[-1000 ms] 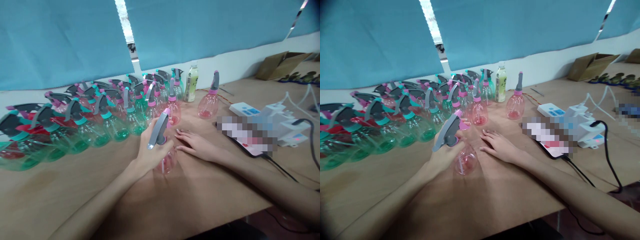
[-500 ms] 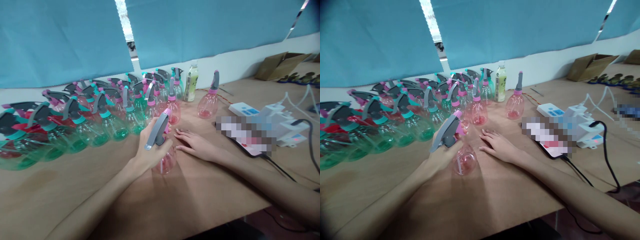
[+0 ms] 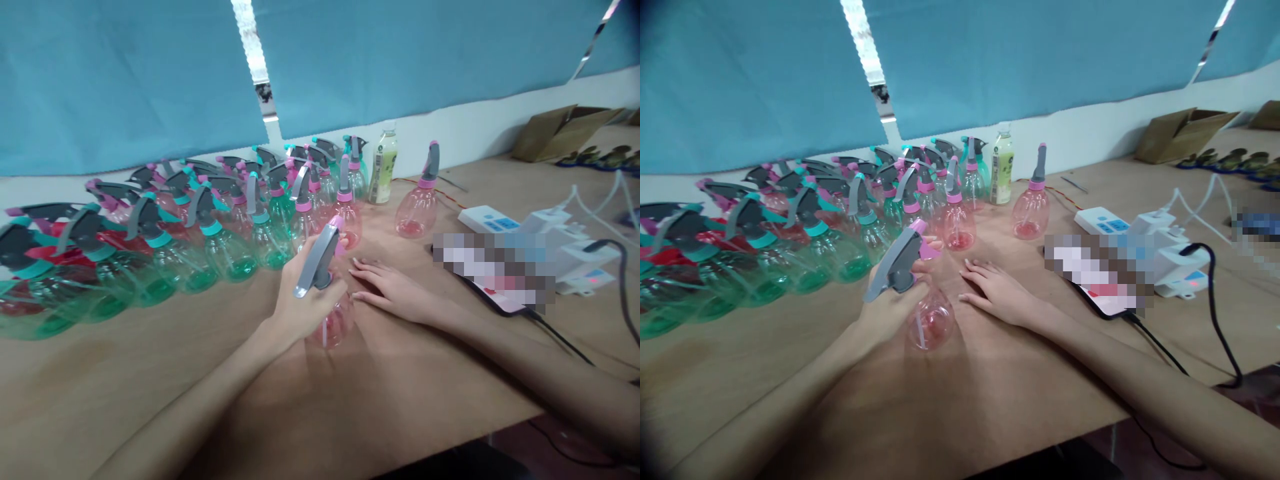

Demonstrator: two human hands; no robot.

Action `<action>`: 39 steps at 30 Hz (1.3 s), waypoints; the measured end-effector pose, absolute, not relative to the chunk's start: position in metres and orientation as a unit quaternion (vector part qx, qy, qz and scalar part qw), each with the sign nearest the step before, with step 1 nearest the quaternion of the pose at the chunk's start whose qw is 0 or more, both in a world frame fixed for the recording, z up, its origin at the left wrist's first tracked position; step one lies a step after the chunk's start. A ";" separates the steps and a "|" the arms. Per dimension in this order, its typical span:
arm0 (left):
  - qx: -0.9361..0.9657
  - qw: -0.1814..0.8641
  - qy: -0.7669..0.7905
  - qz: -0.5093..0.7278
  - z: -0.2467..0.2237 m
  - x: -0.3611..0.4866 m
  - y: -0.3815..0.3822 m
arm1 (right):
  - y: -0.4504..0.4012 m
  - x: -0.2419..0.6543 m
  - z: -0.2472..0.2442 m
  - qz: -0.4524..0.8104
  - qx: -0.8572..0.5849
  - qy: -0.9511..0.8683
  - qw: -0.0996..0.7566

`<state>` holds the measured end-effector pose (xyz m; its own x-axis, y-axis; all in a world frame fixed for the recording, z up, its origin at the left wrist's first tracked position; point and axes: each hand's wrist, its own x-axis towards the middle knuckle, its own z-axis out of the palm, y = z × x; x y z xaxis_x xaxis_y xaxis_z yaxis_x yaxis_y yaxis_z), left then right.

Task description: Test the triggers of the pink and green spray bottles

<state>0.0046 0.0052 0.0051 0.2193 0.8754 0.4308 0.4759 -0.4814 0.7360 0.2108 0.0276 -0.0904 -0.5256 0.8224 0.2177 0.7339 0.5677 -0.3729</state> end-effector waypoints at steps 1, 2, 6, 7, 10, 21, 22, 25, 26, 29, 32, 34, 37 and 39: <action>0.747 0.240 0.442 0.434 0.004 0.005 0.005 | 0.028 0.211 -0.091 0.118 -0.448 -0.866 0.187; 0.750 0.245 0.434 0.435 0.003 0.004 0.005 | 0.028 0.211 -0.091 0.118 -0.446 -0.867 0.188; 0.748 0.259 0.431 0.433 0.000 0.004 0.004 | 0.028 0.211 -0.090 0.125 -0.442 -0.865 0.201; 0.747 0.262 0.430 0.433 0.000 0.004 0.004 | 0.028 0.211 -0.090 0.125 -0.443 -0.865 0.200; 0.742 0.271 0.429 0.437 0.000 0.004 0.005 | 0.028 0.211 -0.090 0.124 -0.445 -0.865 0.194; 0.729 0.293 0.433 0.442 0.001 0.005 0.006 | 0.027 0.211 -0.089 0.126 -0.445 -0.865 0.193; 0.729 0.293 0.432 0.442 0.001 0.005 0.006 | 0.027 0.211 -0.089 0.125 -0.446 -0.865 0.193; 0.731 0.292 0.435 0.436 0.000 0.005 0.006 | 0.027 0.211 -0.090 0.124 -0.446 -0.864 0.198; 0.732 0.292 0.436 0.435 0.000 0.005 0.006 | 0.027 0.211 -0.090 0.123 -0.446 -0.864 0.199; 0.731 0.288 0.440 0.435 -0.001 0.005 0.007 | 0.028 0.211 -0.091 0.123 -0.446 -0.864 0.198; 0.730 0.289 0.439 0.436 0.000 0.005 0.007 | 0.028 0.211 -0.092 0.124 -0.445 -0.864 0.201; 0.730 0.290 0.437 0.438 0.000 0.005 0.007 | 0.028 0.211 -0.092 0.122 -0.445 -0.863 0.203; 0.733 0.289 0.435 0.437 0.000 0.005 0.006 | 0.028 0.211 -0.092 0.114 -0.446 -0.865 0.199; 0.735 0.284 0.434 0.436 -0.001 0.005 0.006 | 0.028 0.211 -0.091 0.113 -0.448 -0.866 0.193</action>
<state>0.0047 0.0061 -0.0008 0.2421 0.8866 0.3941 0.3903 -0.4609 0.7970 0.2106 0.0276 -0.0910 -0.5247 0.8186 0.2336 0.7314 0.5740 -0.3682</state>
